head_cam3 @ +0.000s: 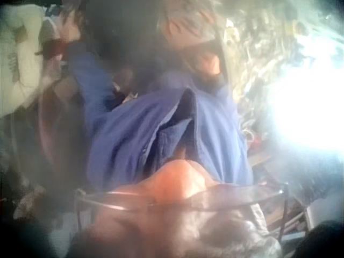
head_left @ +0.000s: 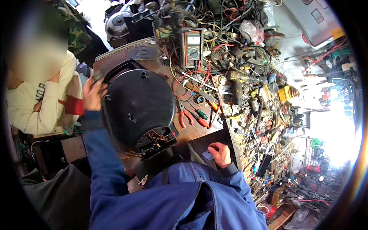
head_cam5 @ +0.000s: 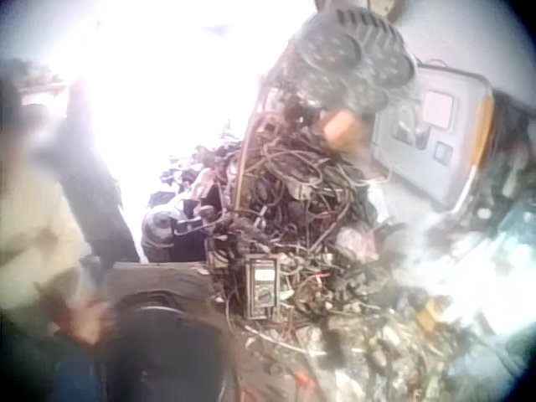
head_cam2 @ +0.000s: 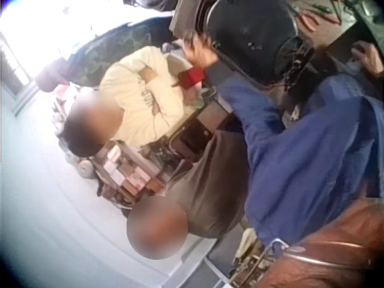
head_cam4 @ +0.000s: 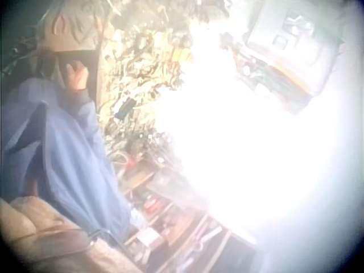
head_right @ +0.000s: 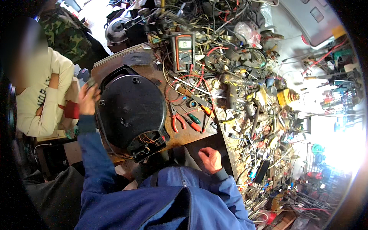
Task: The person repairs a black circular electronic device by connecting wires to a small component and testing the circuit with a multimeter. They use pliers to strip and adjust wires, then reassemble the device's casing and perform a final continuity check.
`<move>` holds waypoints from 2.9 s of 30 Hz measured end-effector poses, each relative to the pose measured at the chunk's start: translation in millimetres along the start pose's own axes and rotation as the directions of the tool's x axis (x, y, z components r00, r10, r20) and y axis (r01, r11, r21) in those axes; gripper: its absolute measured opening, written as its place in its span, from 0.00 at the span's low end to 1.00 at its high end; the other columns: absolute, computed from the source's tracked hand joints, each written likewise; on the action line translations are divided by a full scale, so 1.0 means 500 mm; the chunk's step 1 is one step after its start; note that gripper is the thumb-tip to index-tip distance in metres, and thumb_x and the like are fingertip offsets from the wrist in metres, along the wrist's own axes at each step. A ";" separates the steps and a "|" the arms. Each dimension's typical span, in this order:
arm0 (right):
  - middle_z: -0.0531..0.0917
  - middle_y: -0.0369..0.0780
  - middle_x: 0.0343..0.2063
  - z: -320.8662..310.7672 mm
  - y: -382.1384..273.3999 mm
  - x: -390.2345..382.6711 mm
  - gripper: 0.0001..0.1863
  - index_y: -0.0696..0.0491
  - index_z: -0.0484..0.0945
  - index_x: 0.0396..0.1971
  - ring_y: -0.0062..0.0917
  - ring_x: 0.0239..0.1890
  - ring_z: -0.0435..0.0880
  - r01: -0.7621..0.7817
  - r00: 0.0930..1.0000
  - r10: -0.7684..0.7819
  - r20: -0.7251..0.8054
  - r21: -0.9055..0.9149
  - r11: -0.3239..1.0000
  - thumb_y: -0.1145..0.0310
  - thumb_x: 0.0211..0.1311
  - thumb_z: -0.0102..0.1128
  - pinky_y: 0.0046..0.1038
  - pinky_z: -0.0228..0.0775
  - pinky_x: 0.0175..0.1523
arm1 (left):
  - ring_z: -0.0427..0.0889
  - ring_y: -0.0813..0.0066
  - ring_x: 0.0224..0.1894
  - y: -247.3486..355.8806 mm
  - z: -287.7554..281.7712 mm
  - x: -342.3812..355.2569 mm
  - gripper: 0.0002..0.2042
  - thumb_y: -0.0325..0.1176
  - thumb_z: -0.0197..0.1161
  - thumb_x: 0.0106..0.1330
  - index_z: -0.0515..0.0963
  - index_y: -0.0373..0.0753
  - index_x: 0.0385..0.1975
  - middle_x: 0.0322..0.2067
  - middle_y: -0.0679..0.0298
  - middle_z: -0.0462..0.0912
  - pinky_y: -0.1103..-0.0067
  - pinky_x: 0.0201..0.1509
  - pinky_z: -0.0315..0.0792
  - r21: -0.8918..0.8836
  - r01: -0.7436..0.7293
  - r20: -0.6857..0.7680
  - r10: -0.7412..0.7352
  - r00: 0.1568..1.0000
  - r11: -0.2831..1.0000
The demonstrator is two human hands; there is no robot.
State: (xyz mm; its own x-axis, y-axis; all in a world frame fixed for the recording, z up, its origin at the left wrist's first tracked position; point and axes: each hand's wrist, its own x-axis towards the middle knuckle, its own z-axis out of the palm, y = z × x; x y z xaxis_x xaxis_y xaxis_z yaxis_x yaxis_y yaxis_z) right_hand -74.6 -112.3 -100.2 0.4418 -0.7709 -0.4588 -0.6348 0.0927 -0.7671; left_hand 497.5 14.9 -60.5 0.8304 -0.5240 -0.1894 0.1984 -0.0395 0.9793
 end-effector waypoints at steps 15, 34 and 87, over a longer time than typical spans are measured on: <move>0.86 0.51 0.27 0.093 -0.039 0.289 0.13 0.52 0.84 0.30 0.52 0.33 0.85 0.185 0.973 -0.225 -0.044 -0.426 0.885 0.57 0.61 0.66 0.49 0.76 0.40 | 0.62 0.88 0.19 -0.006 -0.103 -0.777 0.09 0.28 0.66 0.62 0.70 0.43 0.32 0.20 0.74 0.67 0.86 0.22 0.56 0.144 0.272 -0.431 -0.188 0.883 0.951; 0.79 0.42 0.28 -0.024 -0.162 0.202 0.15 0.53 0.82 0.44 0.39 0.26 0.81 0.659 0.698 -0.715 0.044 -0.429 0.617 0.77 0.54 0.62 0.36 0.75 0.30 | 0.69 0.82 0.32 0.001 0.119 -0.647 0.14 0.29 0.78 0.55 0.75 0.38 0.31 0.30 0.71 0.72 0.82 0.39 0.66 0.371 0.149 -0.013 -0.155 0.988 0.917; 0.80 0.50 0.30 -0.332 -0.225 0.659 0.11 0.56 0.71 0.34 0.49 0.30 0.81 0.258 0.889 -0.457 -0.018 -0.805 0.535 0.62 0.63 0.52 0.49 0.71 0.34 | 0.74 0.81 0.41 0.075 0.178 -0.580 0.29 0.36 0.73 0.56 0.71 0.38 0.57 0.40 0.68 0.74 0.81 0.46 0.71 0.286 0.284 -0.022 -0.290 0.957 0.915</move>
State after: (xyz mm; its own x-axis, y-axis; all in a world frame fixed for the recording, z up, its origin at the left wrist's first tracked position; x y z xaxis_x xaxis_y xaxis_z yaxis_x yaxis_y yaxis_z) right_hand 37.3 -481.5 -90.8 0.6716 -0.7393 -0.0488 -0.7352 -0.6567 -0.1679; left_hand 217.9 89.7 37.2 0.7487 -0.4711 -0.4664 0.2682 -0.4282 0.8630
